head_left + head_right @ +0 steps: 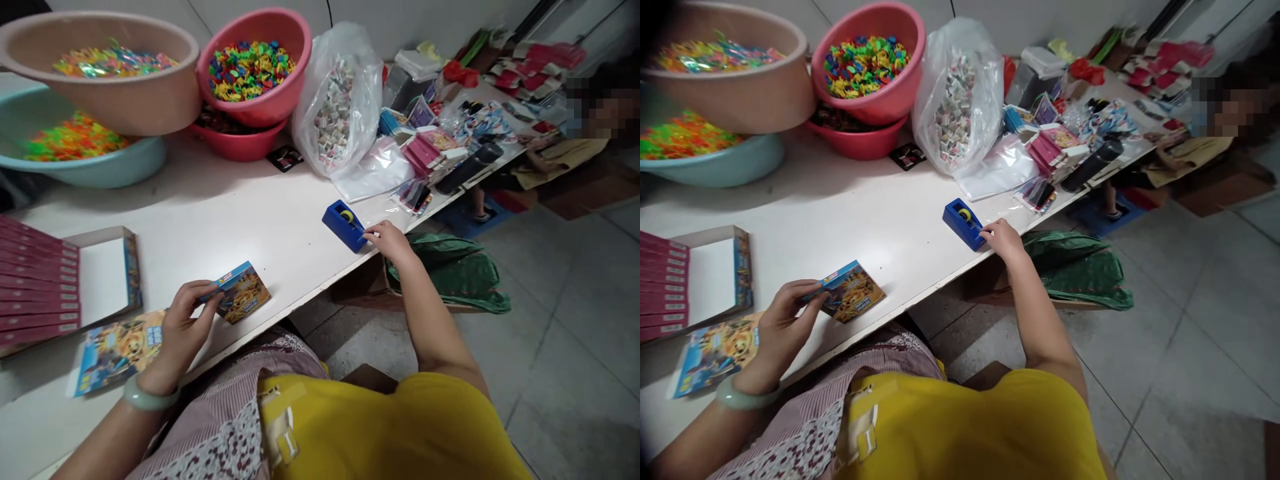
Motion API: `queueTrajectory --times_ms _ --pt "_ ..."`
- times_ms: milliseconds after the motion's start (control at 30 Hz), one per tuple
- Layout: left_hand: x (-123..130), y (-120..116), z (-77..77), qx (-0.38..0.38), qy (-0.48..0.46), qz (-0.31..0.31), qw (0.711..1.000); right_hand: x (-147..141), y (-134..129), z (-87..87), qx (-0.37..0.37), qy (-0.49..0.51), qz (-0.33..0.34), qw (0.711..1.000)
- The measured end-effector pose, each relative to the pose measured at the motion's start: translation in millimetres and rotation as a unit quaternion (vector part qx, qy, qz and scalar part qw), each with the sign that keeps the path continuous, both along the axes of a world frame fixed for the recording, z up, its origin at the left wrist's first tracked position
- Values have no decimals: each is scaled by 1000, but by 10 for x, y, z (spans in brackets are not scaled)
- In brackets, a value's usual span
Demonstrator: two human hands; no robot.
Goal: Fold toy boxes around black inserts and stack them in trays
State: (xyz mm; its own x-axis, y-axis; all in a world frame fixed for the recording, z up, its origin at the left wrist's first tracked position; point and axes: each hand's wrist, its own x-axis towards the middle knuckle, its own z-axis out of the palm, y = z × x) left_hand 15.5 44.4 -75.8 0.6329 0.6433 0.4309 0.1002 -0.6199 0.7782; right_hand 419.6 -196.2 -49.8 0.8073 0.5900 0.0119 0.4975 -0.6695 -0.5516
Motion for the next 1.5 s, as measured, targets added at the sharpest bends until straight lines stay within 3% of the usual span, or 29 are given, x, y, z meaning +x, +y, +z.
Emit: queueTrajectory --times_ms 167,233,400,633,800,933,1100,1200,1300,1333,1400,1500 --pt "8 -15 -3 7 0 9 1000 -119 11 -156 72 159 24 984" --pt "-7 -9 -30 11 7 15 1000 -289 4 -242 96 160 22 982" --pt "-56 46 -69 11 11 21 1000 -699 8 -335 173 54 -15 983" --pt "-51 59 -97 -3 2 27 1000 -1055 -44 -428 272 204 -109 934" --pt "-43 40 -79 14 1 24 1000 -1161 -101 -433 219 99 -88 967" --pt "-45 29 -52 35 8 9 999 -1114 -117 -395 165 83 -54 981" --pt "-54 13 -30 58 5 -11 998 -981 -144 -327 35 7 -9 999" --pt "-41 -11 4 83 7 -17 996 -996 -226 -244 -47 4 -3 999" --pt "4 -59 72 99 13 -30 995 -1230 -214 -107 -16 81 43 996" --pt "26 -77 99 102 13 -33 994 -1358 -155 -50 22 139 79 987" --pt "76 -109 149 110 9 -43 993 -1657 60 77 118 277 153 941" --pt "130 -140 208 125 25 -60 990 -2097 524 235 234 396 191 867"
